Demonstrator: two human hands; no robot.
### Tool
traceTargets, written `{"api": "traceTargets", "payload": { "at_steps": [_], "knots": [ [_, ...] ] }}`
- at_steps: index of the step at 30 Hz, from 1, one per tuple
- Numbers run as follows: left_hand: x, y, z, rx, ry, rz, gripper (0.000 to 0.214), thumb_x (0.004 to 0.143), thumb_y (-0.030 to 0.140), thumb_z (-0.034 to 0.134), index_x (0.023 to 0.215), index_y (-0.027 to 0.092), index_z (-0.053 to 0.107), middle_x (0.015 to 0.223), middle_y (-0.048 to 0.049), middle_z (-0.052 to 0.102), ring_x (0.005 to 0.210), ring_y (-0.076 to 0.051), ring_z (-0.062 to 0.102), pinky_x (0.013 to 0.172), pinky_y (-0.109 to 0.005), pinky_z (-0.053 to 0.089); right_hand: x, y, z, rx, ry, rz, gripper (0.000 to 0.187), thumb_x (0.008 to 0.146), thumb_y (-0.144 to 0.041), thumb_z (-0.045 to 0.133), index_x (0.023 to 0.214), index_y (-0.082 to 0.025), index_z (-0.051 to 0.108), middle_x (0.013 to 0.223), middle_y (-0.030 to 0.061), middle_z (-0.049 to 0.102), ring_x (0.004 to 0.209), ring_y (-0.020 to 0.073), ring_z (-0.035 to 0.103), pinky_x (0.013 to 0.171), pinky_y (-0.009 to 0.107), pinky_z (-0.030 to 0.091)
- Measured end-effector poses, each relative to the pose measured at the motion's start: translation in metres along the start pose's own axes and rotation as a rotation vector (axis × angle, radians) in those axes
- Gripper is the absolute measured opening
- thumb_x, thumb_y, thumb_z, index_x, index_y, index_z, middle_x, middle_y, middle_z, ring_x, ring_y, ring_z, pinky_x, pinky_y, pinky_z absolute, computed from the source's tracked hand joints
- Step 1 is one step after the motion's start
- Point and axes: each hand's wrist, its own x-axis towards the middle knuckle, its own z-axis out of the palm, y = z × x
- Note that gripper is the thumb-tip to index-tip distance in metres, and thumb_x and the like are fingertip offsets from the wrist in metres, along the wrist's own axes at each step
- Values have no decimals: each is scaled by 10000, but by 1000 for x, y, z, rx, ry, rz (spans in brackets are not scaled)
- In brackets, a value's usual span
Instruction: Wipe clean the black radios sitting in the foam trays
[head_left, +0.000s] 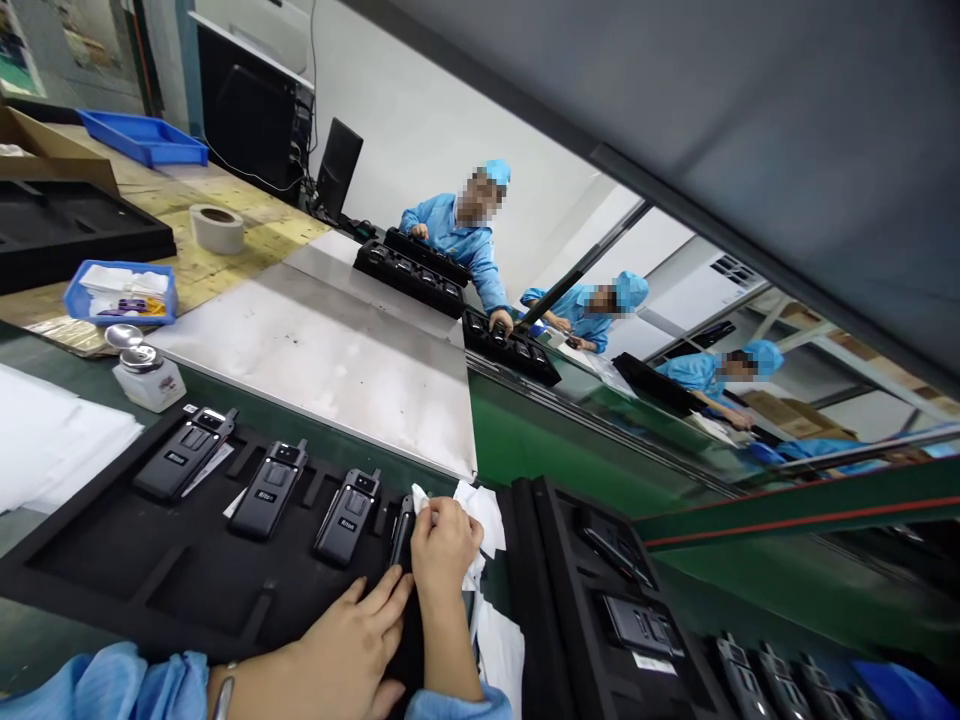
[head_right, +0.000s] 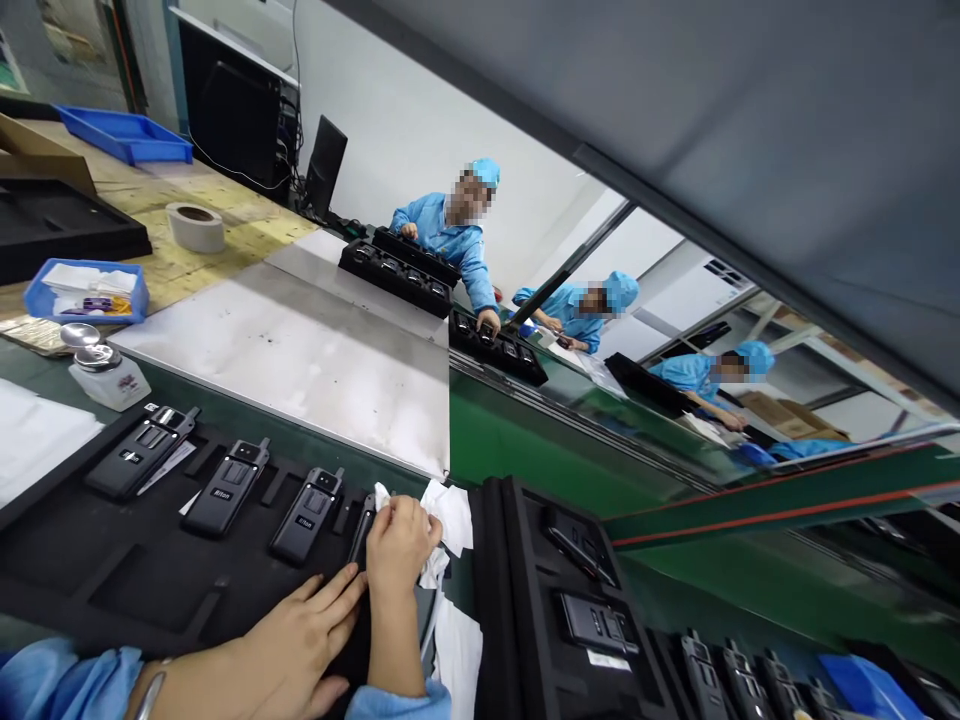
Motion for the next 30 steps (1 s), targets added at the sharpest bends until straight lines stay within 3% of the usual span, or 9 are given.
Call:
{"api": "traceTargets", "payload": {
  "at_steps": [6, 11, 14, 16, 19, 24, 27, 30],
  "knots": [
    [-2, 0, 4, 71, -11, -6, 642, 910, 490, 499, 1457, 157, 457, 1592, -140, 161, 1487, -348, 160, 1140, -553, 299, -6, 43, -23, -77, 97, 214, 269, 859, -333, 404, 826, -172, 618, 792, 83, 677, 761, 244, 602, 863, 411, 314],
    [0, 5, -2, 195, -49, -17, 629, 869, 370, 520, 1430, 89, 475, 1597, -150, 136, 1493, -348, 122, 1129, -549, 331, -63, 68, -48, -46, 69, 309, 336, 870, -453, 429, 815, -200, 643, 704, 47, 668, 651, 216, 605, 768, 353, 361],
    [1, 9, -9, 227, -93, -32, 624, 854, 331, 528, 1423, 80, 479, 1596, -154, 140, 1489, -351, 141, 1132, -548, 332, -98, 70, -49, -56, -29, 286, 358, 896, -430, 406, 838, -215, 687, 797, 52, 702, 756, 227, 641, 828, 378, 349],
    [0, 12, -14, 223, -98, -38, 614, 853, 328, 532, 1414, 83, 490, 1597, -151, 148, 1488, -351, 148, 1134, -546, 334, -105, 72, -49, -116, -79, 264, 362, 909, -398, 397, 891, -235, 720, 911, 61, 714, 883, 251, 649, 877, 411, 325],
    [-1, 16, -20, 207, -106, -42, 608, 859, 331, 528, 1412, 81, 492, 1596, -149, 156, 1491, -342, 140, 1138, -540, 335, -90, 77, -53, -165, -112, 260, 349, 914, -395, 429, 965, -253, 743, 1014, 68, 699, 934, 251, 642, 861, 395, 338],
    [-2, 17, -24, 194, -109, -50, 611, 860, 342, 532, 1411, 82, 493, 1595, -149, 156, 1492, -332, 145, 1149, -542, 320, -25, 82, -45, -195, -68, 247, 337, 905, -355, 483, 1107, -226, 720, 1098, 102, 655, 958, 239, 613, 834, 363, 345],
    [-3, 11, -19, 166, -86, -23, 617, 888, 401, 512, 1425, 97, 477, 1601, -143, 151, 1495, -329, 136, 1150, -545, 313, 8, 78, -27, -204, -68, 196, 307, 848, -302, 552, 1097, -257, 728, 1082, 91, 644, 976, 250, 567, 904, 429, 299],
    [-5, 5, -10, 123, -43, 7, 647, 905, 477, 495, 1430, 100, 472, 1603, -148, 139, 1495, -337, 127, 1149, -558, 305, 24, 76, -11, -184, -73, 143, 231, 773, -266, 601, 937, -269, 764, 1015, 78, 645, 972, 266, 507, 968, 538, 213]
  ]
}}
